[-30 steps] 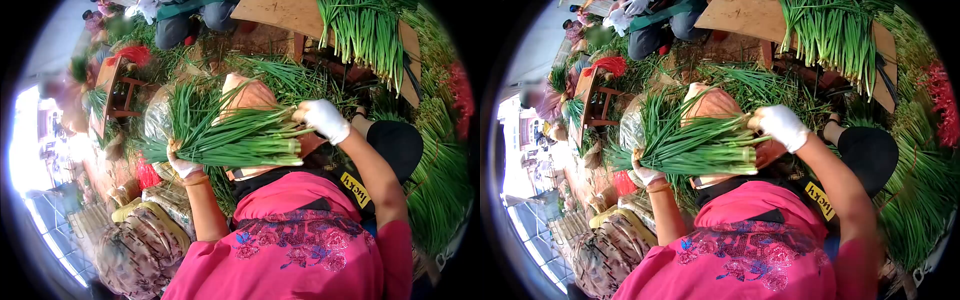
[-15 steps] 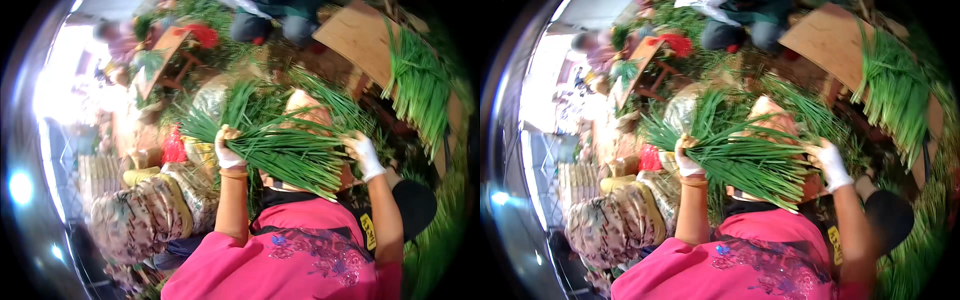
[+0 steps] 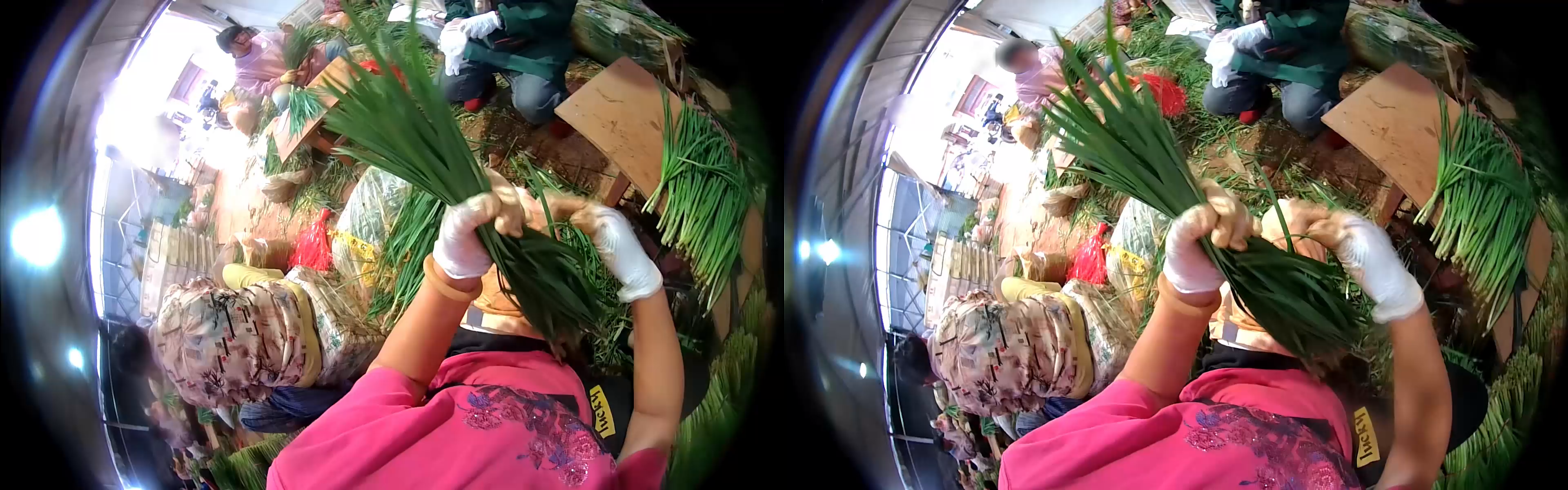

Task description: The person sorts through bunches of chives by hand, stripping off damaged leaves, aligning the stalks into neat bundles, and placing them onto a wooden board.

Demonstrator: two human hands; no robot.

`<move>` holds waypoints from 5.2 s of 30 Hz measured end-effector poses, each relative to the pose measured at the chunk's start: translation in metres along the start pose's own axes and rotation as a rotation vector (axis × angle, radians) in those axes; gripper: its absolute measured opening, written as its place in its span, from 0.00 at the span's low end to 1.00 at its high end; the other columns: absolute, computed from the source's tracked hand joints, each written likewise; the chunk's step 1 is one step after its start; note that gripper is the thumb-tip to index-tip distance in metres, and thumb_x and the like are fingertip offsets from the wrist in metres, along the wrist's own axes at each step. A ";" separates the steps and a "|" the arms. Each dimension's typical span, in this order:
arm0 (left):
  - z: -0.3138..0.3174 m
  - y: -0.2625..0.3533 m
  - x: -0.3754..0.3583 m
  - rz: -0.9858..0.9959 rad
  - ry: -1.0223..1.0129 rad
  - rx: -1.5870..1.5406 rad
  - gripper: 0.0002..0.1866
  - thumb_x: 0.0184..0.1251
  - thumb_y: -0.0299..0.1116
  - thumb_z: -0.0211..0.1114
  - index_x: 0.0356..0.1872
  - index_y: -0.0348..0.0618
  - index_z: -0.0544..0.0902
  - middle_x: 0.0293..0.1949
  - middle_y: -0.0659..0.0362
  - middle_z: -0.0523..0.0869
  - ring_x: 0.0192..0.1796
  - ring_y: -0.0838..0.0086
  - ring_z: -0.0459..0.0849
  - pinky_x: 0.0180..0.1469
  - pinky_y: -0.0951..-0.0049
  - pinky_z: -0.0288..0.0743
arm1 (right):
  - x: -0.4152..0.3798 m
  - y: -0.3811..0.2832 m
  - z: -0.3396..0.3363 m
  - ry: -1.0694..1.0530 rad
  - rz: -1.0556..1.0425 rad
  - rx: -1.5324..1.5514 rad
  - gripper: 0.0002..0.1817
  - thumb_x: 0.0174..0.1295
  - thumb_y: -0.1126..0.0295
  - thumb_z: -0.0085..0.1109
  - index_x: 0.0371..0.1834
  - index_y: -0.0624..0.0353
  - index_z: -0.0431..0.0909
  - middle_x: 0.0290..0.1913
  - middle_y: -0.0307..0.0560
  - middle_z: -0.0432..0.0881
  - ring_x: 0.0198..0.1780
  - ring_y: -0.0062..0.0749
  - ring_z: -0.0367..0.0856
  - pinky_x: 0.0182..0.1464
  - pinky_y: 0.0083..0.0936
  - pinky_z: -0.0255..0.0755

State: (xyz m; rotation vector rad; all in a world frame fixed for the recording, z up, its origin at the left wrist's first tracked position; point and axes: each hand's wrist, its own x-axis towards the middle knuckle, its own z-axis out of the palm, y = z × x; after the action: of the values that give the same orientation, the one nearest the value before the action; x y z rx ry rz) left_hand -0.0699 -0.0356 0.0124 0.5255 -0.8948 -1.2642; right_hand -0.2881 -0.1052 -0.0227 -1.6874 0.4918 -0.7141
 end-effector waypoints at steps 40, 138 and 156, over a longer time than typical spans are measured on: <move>-0.043 -0.088 -0.077 -0.157 -0.426 1.821 0.69 0.26 0.53 0.79 0.73 0.34 0.49 0.69 0.42 0.61 0.64 0.48 0.67 0.62 0.57 0.65 | -0.059 0.042 0.046 0.088 0.220 -1.242 0.23 0.53 0.42 0.57 0.22 0.51 0.82 0.24 0.40 0.81 0.31 0.32 0.81 0.40 0.31 0.67; -0.048 -0.077 -0.094 -0.019 -0.382 1.725 0.45 0.41 0.40 0.73 0.66 0.37 0.67 0.47 0.47 0.79 0.48 0.53 0.77 0.52 0.57 0.68 | -0.116 0.008 -0.095 1.308 -0.030 0.178 0.14 0.64 0.58 0.60 0.46 0.55 0.79 0.26 0.29 0.72 0.19 0.11 0.59 0.19 0.13 0.53; -0.053 -0.100 -0.071 -0.118 -0.297 1.617 0.44 0.44 0.47 0.75 0.64 0.39 0.69 0.51 0.46 0.79 0.53 0.51 0.77 0.57 0.57 0.68 | -0.078 0.042 -0.043 0.589 0.574 0.444 0.14 0.59 0.65 0.64 0.41 0.66 0.81 0.29 0.37 0.81 0.22 0.11 0.69 0.21 0.09 0.61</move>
State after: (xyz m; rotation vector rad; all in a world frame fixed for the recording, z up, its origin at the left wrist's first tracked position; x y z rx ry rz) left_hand -0.0890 -0.0003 -0.1151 1.6602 -2.0962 -0.4515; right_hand -0.3719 -0.0942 -0.0729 -0.8363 1.0865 -0.8067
